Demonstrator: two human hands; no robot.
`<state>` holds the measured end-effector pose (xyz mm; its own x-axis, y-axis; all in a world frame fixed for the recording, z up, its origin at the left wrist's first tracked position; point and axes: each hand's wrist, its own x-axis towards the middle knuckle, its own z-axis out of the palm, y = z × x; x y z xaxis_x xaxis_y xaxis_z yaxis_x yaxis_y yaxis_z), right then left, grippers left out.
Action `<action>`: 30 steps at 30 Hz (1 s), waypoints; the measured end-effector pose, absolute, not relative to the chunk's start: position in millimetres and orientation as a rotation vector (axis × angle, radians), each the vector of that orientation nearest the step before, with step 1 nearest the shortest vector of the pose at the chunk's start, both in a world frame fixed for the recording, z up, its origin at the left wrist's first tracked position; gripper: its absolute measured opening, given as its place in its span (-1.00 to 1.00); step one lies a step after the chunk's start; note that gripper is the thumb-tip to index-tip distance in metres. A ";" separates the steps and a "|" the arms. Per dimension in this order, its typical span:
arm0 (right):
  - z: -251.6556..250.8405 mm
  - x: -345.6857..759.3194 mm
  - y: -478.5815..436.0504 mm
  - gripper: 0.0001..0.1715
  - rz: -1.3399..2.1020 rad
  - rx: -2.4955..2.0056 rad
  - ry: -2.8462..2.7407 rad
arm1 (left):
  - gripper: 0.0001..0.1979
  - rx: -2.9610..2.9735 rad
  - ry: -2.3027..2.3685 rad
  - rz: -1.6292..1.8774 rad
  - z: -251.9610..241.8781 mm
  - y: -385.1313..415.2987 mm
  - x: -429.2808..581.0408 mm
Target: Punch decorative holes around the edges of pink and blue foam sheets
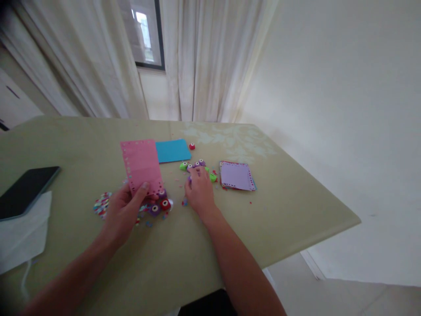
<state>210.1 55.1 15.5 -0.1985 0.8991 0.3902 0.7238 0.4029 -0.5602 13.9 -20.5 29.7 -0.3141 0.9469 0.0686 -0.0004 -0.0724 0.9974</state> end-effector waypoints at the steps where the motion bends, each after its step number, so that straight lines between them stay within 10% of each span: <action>1: 18.7 208.5 52.2 -0.71 0.365 -1.320 -2.002 | -0.53 1.083 1.403 1.515 29.2 -20.3 13.1; 15: 19.2 200.1 40.3 -0.86 0.865 -1.099 -2.239 | -0.61 1.056 1.416 1.575 25.2 -16.3 9.1; 30: 27.1 194.2 43.1 -0.36 1.602 -0.950 -1.176 | -0.74 1.323 1.421 1.408 25.7 -22.2 15.7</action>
